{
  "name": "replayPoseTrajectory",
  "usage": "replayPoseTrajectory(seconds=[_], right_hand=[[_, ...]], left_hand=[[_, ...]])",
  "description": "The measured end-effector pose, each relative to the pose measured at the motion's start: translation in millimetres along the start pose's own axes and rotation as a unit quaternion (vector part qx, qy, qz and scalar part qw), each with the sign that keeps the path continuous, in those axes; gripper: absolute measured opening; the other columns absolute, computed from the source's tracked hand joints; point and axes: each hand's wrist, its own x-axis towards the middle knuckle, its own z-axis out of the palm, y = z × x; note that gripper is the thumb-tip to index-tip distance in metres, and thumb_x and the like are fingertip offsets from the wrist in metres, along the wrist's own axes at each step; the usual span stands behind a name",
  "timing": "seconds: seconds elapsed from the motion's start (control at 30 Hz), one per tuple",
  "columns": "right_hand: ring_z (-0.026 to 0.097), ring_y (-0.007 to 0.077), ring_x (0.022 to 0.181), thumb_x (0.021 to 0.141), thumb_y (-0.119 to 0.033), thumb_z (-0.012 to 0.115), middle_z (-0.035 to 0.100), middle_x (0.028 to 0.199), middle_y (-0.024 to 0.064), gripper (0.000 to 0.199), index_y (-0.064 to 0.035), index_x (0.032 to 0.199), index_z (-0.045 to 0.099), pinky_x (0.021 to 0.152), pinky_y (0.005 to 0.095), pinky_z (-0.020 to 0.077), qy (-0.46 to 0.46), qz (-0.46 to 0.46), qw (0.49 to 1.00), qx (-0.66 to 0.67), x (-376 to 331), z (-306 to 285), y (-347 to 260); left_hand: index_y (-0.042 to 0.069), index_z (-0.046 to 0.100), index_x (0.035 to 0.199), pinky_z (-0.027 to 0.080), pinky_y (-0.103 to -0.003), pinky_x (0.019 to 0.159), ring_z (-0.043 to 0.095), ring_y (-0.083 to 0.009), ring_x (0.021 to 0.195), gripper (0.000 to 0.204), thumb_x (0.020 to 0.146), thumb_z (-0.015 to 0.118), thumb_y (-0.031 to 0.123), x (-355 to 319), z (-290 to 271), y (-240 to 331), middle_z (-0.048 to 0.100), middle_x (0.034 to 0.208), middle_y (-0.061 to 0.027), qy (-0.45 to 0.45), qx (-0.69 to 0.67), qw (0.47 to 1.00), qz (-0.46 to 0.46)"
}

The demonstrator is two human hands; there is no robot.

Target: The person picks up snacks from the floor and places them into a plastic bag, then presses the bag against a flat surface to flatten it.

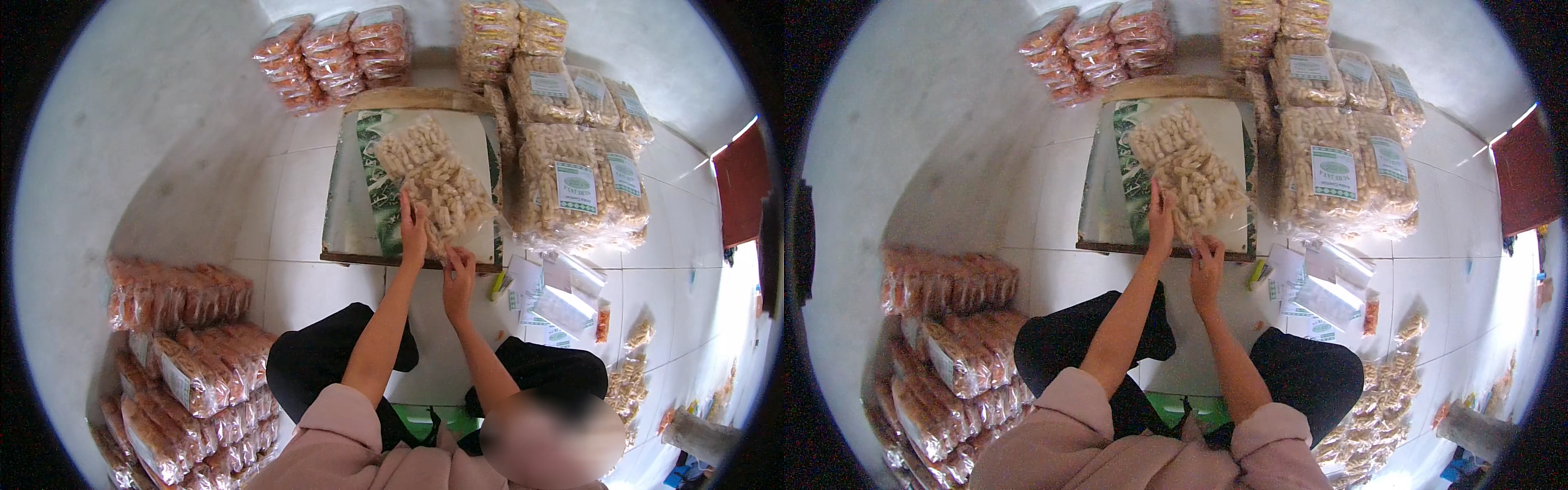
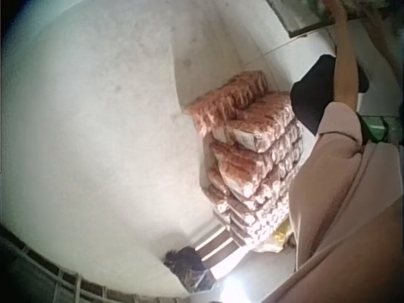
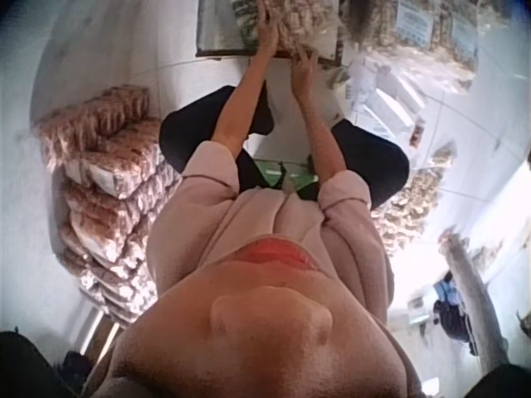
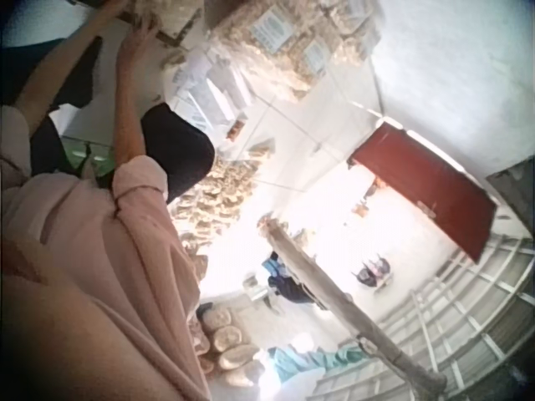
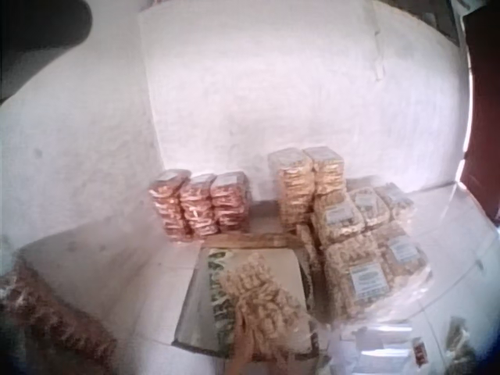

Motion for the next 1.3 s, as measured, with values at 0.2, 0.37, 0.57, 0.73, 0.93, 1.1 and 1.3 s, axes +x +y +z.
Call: replayPoseTrajectory(seconds=[0.2, 0.37, 0.57, 0.73, 0.93, 1.1, 1.3], right_hand=[[0.051, 0.0332, 0.091, 0.080, 0.005, 0.046, 0.052, 0.101, 0.0197, 0.036, -0.0031, 0.115, 0.051, 0.077, 0.0408, 0.0432, -0.039, 0.027, 0.998, -0.034, 36.3, 12.3, 12.3], [0.053, 0.0369, 0.089, 0.078, 0.007, 0.042, 0.054, 0.101, 0.0245, 0.050, -0.0037, 0.126, 0.041, 0.076, 0.0432, 0.0424, -0.079, -0.050, 0.995, 0.016, 65.4, 16.0, 5.8], [0.055, 0.0406, 0.082, 0.076, 0.004, 0.045, 0.057, 0.094, 0.0237, 0.051, -0.0008, 0.126, 0.039, 0.071, 0.0441, 0.0434, -0.171, -0.001, 0.976, -0.137, 88.6, 10.0, 25.1], [0.056, 0.0395, 0.079, 0.072, 0.004, 0.050, 0.058, 0.092, 0.0231, 0.058, -0.0069, 0.128, 0.038, 0.066, 0.0433, 0.0443, -0.225, 0.016, 0.971, -0.078, 91.9, 15.8, 12.1], [0.058, 0.0344, 0.077, 0.076, -0.005, 0.054, 0.059, 0.086, 0.0210, 0.029, 0.0011, 0.104, 0.050, 0.059, 0.0413, 0.0461, -0.270, -0.068, 0.952, -0.132, 98.8, 12.1, 24.4], [0.059, 0.0328, 0.072, 0.072, -0.004, 0.055, 0.059, 0.082, 0.0188, 0.032, -0.0007, 0.104, 0.052, 0.059, 0.0397, 0.0466, -0.245, -0.034, 0.957, -0.154, 98.2, 28.5, 21.2], [0.060, 0.0317, 0.067, 0.077, -0.006, 0.050, 0.059, 0.077, 0.0175, 0.015, -0.0003, 0.089, 0.056, 0.059, 0.0406, 0.0464, -0.252, -0.098, 0.920, -0.285, 88.0, 34.3, 42.2]], left_hand=[[0.022, 0.017, 0.139, 0.036, -0.024, 0.062, 0.039, -0.0093, 0.071, 0.057, 0.091, 0.047, 0.027, -17.5, 15.1, 15.7, 0.046, 0.120, -0.0037, -0.018, -0.107, 0.992, -0.059], [0.020, 0.023, 0.138, 0.035, -0.023, 0.054, 0.037, -0.0072, 0.062, 0.054, 0.091, 0.047, 0.024, -9.4, 4.3, 9.7, 0.050, 0.110, -0.0042, 0.005, -0.065, 0.996, -0.062], [0.014, 0.023, 0.138, 0.041, -0.027, 0.073, 0.049, -0.0153, 0.084, 0.053, 0.091, 0.045, 0.026, -10.5, 22.4, 11.3, 0.043, 0.125, -0.0095, 0.018, -0.103, 0.994, -0.032], [0.006, 0.020, 0.137, 0.029, -0.038, 0.096, 0.034, -0.0310, 0.118, 0.073, 0.084, 0.047, 0.049, 10.1, 7.0, 7.9, 0.031, 0.131, -0.0166, 0.085, -0.009, 0.994, -0.064], [0.009, 0.023, 0.136, 0.033, -0.038, 0.093, 0.037, -0.0312, 0.114, 0.076, 0.081, 0.052, 0.051, 31.9, 1.5, 8.4, 0.031, 0.127, -0.0177, -0.017, 0.036, 0.986, -0.164], [0.010, 0.026, 0.135, 0.035, -0.037, 0.090, 0.042, -0.0303, 0.109, 0.068, 0.083, 0.051, 0.045, 39.9, -14.1, -9.2, 0.035, 0.123, -0.0168, -0.056, -0.004, 0.988, -0.145], [0.007, 0.030, 0.132, 0.037, -0.037, 0.088, 0.045, -0.0284, 0.106, 0.059, 0.087, 0.049, 0.040, 34.1, -4.7, -1.1, 0.038, 0.120, -0.0169, -0.046, 0.085, 0.990, -0.102]])
